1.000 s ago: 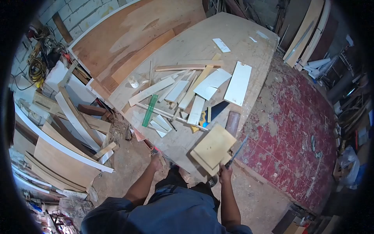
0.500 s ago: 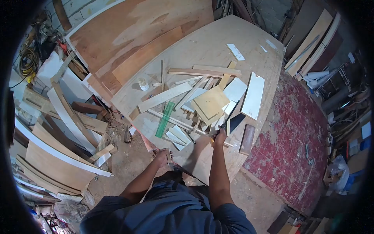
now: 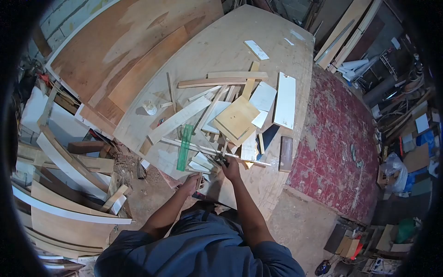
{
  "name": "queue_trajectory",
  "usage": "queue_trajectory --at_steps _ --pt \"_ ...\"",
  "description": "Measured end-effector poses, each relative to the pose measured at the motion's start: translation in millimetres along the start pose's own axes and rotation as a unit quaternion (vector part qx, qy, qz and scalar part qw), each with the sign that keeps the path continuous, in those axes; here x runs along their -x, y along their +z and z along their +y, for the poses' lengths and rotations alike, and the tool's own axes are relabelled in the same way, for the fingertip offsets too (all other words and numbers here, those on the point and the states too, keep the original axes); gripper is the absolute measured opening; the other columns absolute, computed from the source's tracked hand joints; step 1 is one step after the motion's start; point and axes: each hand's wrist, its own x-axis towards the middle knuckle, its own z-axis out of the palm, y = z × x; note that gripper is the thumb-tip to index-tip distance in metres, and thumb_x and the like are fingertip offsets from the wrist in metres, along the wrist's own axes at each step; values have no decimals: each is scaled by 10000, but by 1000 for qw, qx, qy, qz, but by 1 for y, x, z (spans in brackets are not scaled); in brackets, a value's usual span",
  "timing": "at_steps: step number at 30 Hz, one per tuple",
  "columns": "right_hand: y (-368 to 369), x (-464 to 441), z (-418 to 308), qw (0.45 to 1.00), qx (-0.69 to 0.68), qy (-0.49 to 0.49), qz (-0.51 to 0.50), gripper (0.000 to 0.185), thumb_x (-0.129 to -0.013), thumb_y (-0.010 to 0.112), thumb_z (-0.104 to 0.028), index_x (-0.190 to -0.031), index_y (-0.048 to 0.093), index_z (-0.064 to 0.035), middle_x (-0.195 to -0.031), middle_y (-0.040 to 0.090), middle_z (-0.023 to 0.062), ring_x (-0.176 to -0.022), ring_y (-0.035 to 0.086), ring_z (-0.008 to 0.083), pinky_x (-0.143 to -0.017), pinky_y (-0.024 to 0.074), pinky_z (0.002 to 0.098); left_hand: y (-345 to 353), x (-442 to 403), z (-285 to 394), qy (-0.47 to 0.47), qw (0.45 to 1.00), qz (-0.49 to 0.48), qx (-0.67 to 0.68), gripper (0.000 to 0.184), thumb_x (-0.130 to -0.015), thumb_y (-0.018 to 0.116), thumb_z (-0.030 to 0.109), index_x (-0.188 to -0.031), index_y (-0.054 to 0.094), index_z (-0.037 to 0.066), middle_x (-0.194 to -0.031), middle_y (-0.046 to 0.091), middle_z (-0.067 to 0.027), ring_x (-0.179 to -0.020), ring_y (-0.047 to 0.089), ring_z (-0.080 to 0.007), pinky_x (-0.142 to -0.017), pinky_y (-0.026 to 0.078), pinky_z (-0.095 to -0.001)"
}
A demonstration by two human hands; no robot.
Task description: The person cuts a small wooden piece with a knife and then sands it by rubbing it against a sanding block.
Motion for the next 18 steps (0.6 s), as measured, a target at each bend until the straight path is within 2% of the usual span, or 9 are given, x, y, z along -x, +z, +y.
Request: queue_trajectory --at_steps 2,3,5,7,9,10,13,16,18 --pt "1 -9 -24 987 -154 33 13 294 -762 699 -85 -1040 617 -32 -960 635 144 -836 636 254 -707 519 360 -3 -2 0 -7 1000 -3 -19 116 -927 527 217 -943 574 112 -814 578 -10 -713 570 -125 -609 511 -308" --pt "2 -8 -24 987 -156 35 14 294 -762 699 -85 -1040 617 -32 -960 635 144 -836 636 254 -707 519 360 -3 -1 1 -12 999 -5 -37 128 -929 527 227 -957 580 114 -802 569 -1 -686 553 -111 -573 488 -278" --pt "-2 -5 -22 993 -109 34 41 232 -795 648 -21 -1025 618 -22 -1017 643 122 -864 640 208 -713 538 340 -3 2 4 -25 999 -5 -24 139 -929 529 236 -972 586 117 -791 557 6 -665 531 -102 -550 459 -260" --pt "-1 8 -6 993 -87 45 62 209 -787 652 -19 -995 631 -27 -984 656 118 -840 649 218 -680 537 332 -7 4 7 -37 999 -4 -11 152 -928 530 245 -986 592 119 -780 546 14 -644 510 -92 -528 431 -243" --pt "-7 22 3 996 15 85 23 159 -793 625 -22 -948 648 -48 -931 665 123 -813 658 239 -668 536 335 -13 5 6 -66 997 -18 38 184 -909 548 250 -1033 601 125 -775 551 22 -631 491 -85 -523 414 -249" --pt "-7 28 7 996 14 83 24 159 -793 625 -22 -948 648 -48 -931 665 123 -813 658 239 -668 536 335 -12 7 7 -64 997 -18 37 184 -909 548 250 -1033 601 125 -775 551 22 -631 491 -85 -523 414 -249" --pt "0 32 14 993 61 94 30 141 -796 603 -46 -921 662 -75 -889 664 143 -805 657 285 -705 533 370 -11 14 7 -73 997 -19 23 269 -910 538 268 -1122 597 114 -771 527 25 -601 460 -82 -507 394 -234" --pt "9 25 9 991 92 94 12 147 -815 587 -113 -938 666 -103 -972 645 160 -889 628 350 -776 509 452 -3 18 7 -99 993 -46 39 332 -920 498 273 -1179 572 80 -778 505 26 -547 425 -82 -484 366 -221" --pt "14 18 3 989 112 96 13 143 -821 582 -131 -940 659 -104 -976 633 163 -888 624 354 -769 507 457 2 18 11 -110 988 -89 57 344 -907 489 258 -1198 554 85 -780 491 34 -573 430 -89 -495 372 -236"
